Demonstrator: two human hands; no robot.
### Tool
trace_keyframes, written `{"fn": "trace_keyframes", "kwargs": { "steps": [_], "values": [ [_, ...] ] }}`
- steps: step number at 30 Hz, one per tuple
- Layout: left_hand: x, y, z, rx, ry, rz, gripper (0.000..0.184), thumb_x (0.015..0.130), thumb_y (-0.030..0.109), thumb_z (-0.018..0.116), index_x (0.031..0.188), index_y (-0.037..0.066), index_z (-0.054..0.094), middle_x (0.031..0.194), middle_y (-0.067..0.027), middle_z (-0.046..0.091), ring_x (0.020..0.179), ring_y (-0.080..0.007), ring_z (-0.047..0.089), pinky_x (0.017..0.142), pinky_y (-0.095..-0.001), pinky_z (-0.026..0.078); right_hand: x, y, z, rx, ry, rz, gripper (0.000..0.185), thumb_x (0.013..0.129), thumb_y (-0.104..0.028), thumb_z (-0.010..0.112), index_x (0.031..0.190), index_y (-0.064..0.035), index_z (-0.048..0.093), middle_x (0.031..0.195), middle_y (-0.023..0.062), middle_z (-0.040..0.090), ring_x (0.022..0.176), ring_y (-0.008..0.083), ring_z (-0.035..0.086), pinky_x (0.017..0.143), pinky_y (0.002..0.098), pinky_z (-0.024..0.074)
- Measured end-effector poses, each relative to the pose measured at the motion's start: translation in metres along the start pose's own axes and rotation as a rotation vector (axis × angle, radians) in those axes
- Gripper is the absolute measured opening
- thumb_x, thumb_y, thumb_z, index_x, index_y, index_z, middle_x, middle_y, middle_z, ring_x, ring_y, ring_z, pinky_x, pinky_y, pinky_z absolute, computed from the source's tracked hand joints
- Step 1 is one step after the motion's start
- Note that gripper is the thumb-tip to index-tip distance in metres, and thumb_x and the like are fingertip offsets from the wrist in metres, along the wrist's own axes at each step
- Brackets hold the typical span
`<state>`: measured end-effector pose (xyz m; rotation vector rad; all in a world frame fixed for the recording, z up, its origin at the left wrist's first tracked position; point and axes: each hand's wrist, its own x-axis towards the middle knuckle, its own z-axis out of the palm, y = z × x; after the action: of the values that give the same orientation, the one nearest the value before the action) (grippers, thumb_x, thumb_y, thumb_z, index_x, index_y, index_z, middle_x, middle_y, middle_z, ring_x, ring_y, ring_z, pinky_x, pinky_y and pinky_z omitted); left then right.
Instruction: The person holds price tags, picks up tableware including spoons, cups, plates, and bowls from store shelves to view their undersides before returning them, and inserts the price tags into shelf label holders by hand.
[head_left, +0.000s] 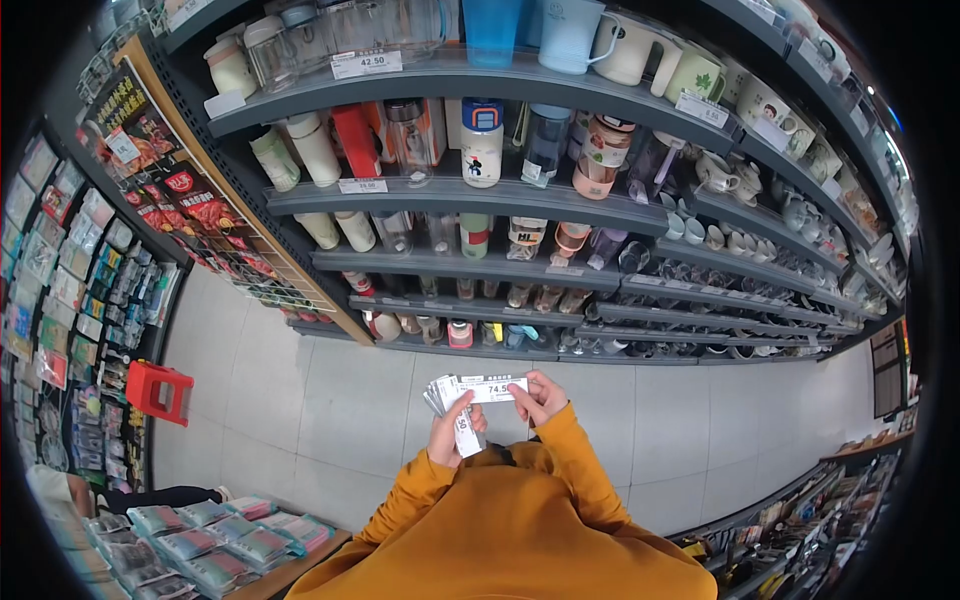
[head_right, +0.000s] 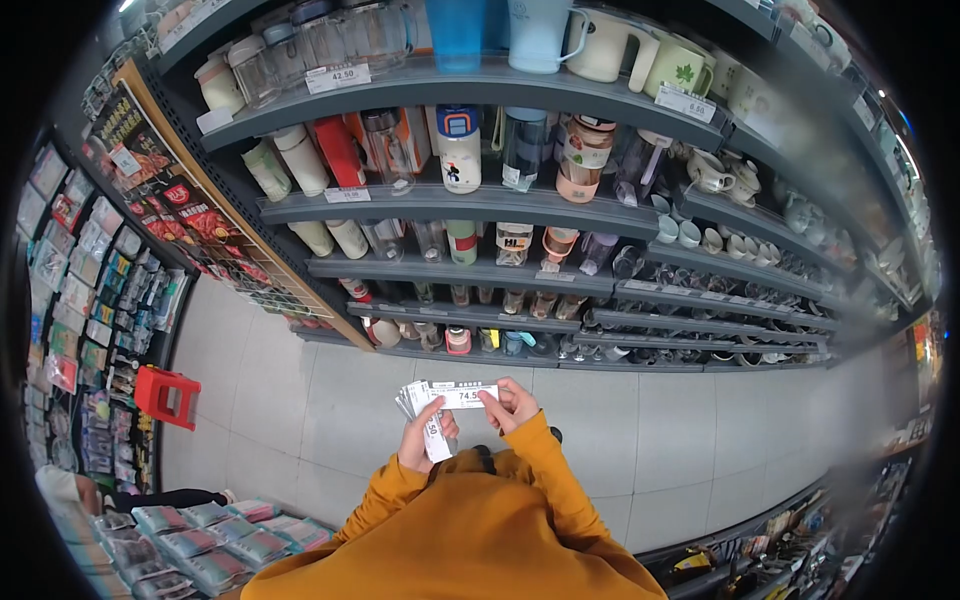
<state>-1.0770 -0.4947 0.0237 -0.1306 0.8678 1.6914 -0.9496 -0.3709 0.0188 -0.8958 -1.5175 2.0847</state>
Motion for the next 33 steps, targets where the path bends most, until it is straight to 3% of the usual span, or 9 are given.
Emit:
{"fn": "trace_keyframes", "kwargs": {
  "steps": [6,9,12,14,18,21,33],
  "values": [
    [0.000,0.004,0.005,-0.064,-0.011,0.006,0.014,0.092,0.019,0.054,0.089,0.007,0.048,0.064,-0.0015,0.042,0.060,-0.0143,0.044,0.060,-0.0278,0.039,0.002,-0.002,0.003,0.037,-0.001,-0.010,0.018,0.090,-0.013,0.061,0.096,-0.0052,0.046,0.064,0.0000,0.054,0.053,0.0047,0.045,0.046,0.0207,0.0337],
    [0.002,0.008,0.021,-0.108,-0.015,0.032,0.013,0.092,0.018,0.054,0.087,0.008,0.047,0.065,-0.0010,0.041,0.063,-0.0145,0.043,0.062,-0.0283,0.039,-0.002,-0.025,0.005,-0.034,0.109,-0.005,0.017,0.091,-0.012,0.059,0.100,-0.0041,0.047,0.064,0.0002,0.054,0.053,0.0048,0.046,0.046,0.0204,0.0339],
    [0.006,0.016,0.038,-0.112,-0.145,0.101,0.012,0.092,0.015,0.054,0.091,0.005,0.049,0.067,-0.0025,0.044,0.064,-0.0148,0.046,0.064,-0.0289,0.040,0.000,-0.036,0.000,0.040,0.178,-0.108,0.015,0.092,-0.007,0.056,0.104,-0.0023,0.049,0.066,0.0016,0.056,0.051,0.0046,0.045,0.046,0.0199,0.0339],
    [0.007,0.022,0.046,-0.065,-0.177,0.104,0.012,0.093,0.015,0.054,0.090,0.005,0.049,0.067,-0.0029,0.045,0.061,-0.0136,0.045,0.061,-0.0275,0.039,0.002,-0.044,-0.002,0.081,0.155,-0.203,0.013,0.092,-0.006,0.055,0.103,-0.0021,0.050,0.067,0.0024,0.057,0.051,0.0049,0.045,0.046,0.0201,0.0338],
    [0.008,0.026,0.059,0.003,-0.207,0.103,0.019,0.095,0.019,0.047,0.083,0.006,0.045,0.063,-0.0005,0.040,0.056,-0.0100,0.038,0.056,-0.0240,0.032,-0.003,-0.052,-0.003,0.121,0.131,-0.196,0.013,0.092,-0.006,0.055,0.104,-0.0025,0.050,0.069,0.0026,0.058,0.051,0.0052,0.044,0.046,0.0203,0.0341],
    [0.012,0.024,0.056,-0.086,-0.284,0.100,0.013,0.094,0.015,0.051,0.087,0.006,0.046,0.063,-0.0016,0.042,0.056,-0.0107,0.041,0.055,-0.0248,0.034,-0.006,-0.053,0.001,0.130,0.162,-0.215,0.014,0.092,-0.006,0.055,0.105,-0.0025,0.050,0.071,0.0029,0.059,0.051,0.0052,0.044,0.046,0.0202,0.0340],
    [0.008,0.028,0.066,-0.108,-0.269,0.078,0.013,0.094,0.016,0.049,0.087,0.006,0.045,0.061,-0.0010,0.040,0.057,-0.0116,0.040,0.056,-0.0256,0.034,-0.004,-0.048,0.000,0.157,0.157,-0.205,0.015,0.093,-0.007,0.055,0.106,-0.0027,0.049,0.070,0.0027,0.058,0.052,0.0047,0.044,0.046,0.0198,0.0335]
  ]
}}
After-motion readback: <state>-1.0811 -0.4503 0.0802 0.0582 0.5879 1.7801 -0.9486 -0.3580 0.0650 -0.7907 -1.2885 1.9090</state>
